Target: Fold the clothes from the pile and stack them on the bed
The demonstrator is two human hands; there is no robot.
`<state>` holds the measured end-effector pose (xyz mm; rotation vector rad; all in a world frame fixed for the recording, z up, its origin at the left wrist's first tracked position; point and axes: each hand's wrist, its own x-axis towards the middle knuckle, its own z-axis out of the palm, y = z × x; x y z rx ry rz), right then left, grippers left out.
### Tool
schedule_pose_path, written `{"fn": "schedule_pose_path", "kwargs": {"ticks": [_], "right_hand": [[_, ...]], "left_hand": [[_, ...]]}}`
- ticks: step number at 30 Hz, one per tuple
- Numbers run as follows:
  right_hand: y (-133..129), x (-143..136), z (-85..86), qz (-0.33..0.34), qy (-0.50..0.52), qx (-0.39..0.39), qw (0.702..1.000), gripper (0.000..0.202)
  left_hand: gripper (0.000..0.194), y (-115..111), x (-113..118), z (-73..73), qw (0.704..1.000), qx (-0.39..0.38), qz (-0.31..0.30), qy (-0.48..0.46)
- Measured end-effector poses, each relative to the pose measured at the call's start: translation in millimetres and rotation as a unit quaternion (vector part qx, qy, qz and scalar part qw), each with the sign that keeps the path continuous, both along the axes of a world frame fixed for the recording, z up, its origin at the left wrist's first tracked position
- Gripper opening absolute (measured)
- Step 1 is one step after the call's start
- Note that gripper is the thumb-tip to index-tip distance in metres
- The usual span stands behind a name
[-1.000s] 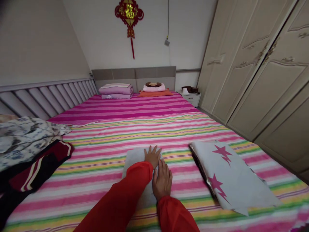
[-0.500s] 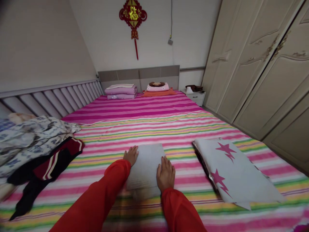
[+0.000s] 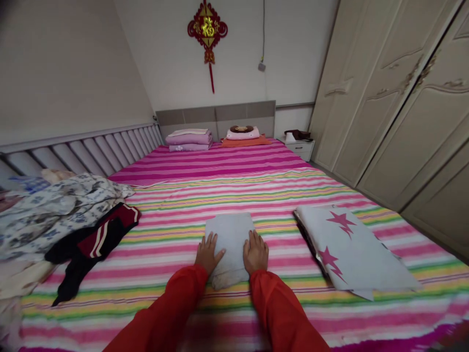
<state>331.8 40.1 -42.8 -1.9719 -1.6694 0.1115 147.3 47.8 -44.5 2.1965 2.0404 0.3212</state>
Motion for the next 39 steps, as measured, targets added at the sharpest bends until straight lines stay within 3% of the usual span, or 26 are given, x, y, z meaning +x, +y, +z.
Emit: {"fn": "schedule_pose_path", "kwargs": {"ticks": [4,8,10,13,15,18,22,26,28,30,31,35,37,39], "right_hand": [[-1,0,9.6,-0.002,-0.009,-0.033,0.999,0.05],[-10,-15,24.8,-0.015,-0.041,-0.059,0.997,0.052],[-20,-33,29.2,0.055,-0.064,-0.031,0.996,0.052],[-36,-62,26.9,0.221,-0.068,-0.004,0.973,0.051],[-42,-71,21.7,0.254,-0.054,-0.019,0.965,0.051],[-42,-62,14.4,0.22,-0.048,-0.035,0.974,0.05],[-32,-22,11.0,0.163,-0.067,-0.027,0.984,0.049],[-15,10,19.3,0.067,-0.053,-0.098,0.992,0.05],[-4,13,27.6,-0.003,-0.041,-0.128,0.991,0.051],[6,5,35.4,-0.034,-0.047,-0.106,0.993,0.052],[11,-2,38.0,-0.015,-0.055,-0.08,0.995,0.052],[29,-36,35.6,0.169,-0.072,-0.024,0.983,0.05],[41,-44,30.5,0.196,-0.067,-0.043,0.977,0.051],[56,-43,27.3,0.177,-0.064,-0.067,0.98,0.052]], "left_hand": [[0.09,-21,-8,-1.3,0.999,-0.015,-0.035,-0.015],[0.104,-25,-14,-10.0,0.998,0.007,-0.054,-0.043],[0.099,-24,-17,-17.3,0.996,0.04,-0.061,-0.054],[0.073,-22,-20,-26.4,0.993,0.075,-0.071,-0.064],[0.065,-22,-21,-28.9,0.992,0.081,-0.074,-0.067],[0.078,-23,-22,-28.2,0.991,0.078,-0.082,-0.068],[0.103,-24,-23,-26.4,0.99,0.081,-0.096,-0.07],[0.085,-24,-25,-30.0,0.986,0.113,-0.104,-0.064],[0.069,-24,-24,-33.2,0.984,0.132,-0.103,-0.061],[0.06,-24,-24,-36.4,0.982,0.15,-0.1,-0.058],[0.058,-24,-24,-37.9,0.981,0.158,-0.099,-0.056],[0.057,-24,-25,-43.3,0.979,0.172,-0.103,-0.045],[0.057,-23,-26,-45.8,0.978,0.172,-0.11,-0.042],[0.057,-23,-28,-48.1,0.977,0.171,-0.119,-0.042]]}}
